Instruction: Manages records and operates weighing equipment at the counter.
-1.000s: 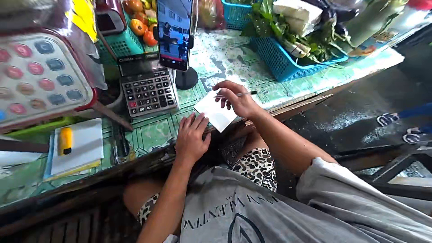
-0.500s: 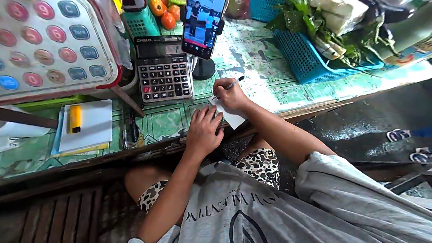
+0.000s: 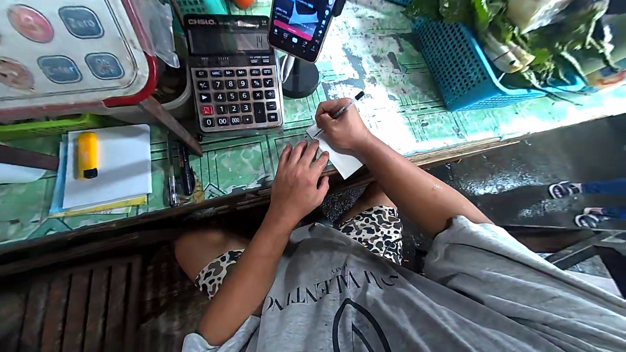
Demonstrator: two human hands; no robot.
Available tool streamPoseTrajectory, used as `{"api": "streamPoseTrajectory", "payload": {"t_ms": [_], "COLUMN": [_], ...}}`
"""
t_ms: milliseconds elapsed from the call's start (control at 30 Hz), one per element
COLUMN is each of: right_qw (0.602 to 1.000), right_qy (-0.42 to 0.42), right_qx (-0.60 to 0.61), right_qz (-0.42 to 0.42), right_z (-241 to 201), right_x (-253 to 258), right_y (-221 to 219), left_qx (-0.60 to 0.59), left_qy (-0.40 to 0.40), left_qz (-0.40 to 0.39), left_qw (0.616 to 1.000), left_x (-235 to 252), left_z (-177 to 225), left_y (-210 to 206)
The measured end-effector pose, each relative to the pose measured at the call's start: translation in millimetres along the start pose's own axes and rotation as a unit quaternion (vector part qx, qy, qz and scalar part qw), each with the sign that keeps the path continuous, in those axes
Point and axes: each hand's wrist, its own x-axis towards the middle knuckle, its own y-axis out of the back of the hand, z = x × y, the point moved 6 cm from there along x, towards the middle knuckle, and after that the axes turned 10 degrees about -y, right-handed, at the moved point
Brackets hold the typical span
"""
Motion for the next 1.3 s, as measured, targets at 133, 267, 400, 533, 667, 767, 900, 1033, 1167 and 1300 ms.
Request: {"api": "streamPoseTrajectory", "payload": {"t_ms": [133,267,400,533,667,767,900,1033,1167,1300], "right_qw": [1.000,0.999,0.999,0.999,0.999,1.000,0.999,1.000,1.000,0.999], "right_qy": [0.010,0.013,0.008,0.006,0.006,0.008,0.011,0.013,0.013,0.014], "right_qx": [0.004,0.037,0.019,-0.017,-0.014,-0.014,0.015,0.014,-0.019,-0.025], "right_qz": [0.009,0.027,0.040,0.033,0.037,0.025,0.034,0.023,0.019,0.018], "right_z": [0,2,1,-1,-1,-2,0,3,3,4], "right_x": [-2,-3,-4,-3,-2,-1,-1,1,-1,1], "right_y": [0,2,4,2,3,4,5,12,9,10], "left_qx": [-0.007,-0.007,-0.005,-0.005,-0.001,0.002,-0.001,-0.003,-0.008,-0.009], "left_qy": [0.001,0.001,0.000,0.000,-0.001,0.000,0.001,0.004,0.008,0.006], "left_qz": [0.001,-0.003,-0.001,0.000,0.007,0.014,0.011,0.008,0.002,0.007], "left_qw": [1.000,1.000,1.000,1.000,1.000,1.000,1.000,1.000,1.000,1.000], "left_x": [0,0,1,1,1,0,0,0,0,0], "left_z": [0,0,0,0,0,-1,-1,-1,-1,-1], "left_y": [1,1,2,2,2,1,1,0,1,0]}}
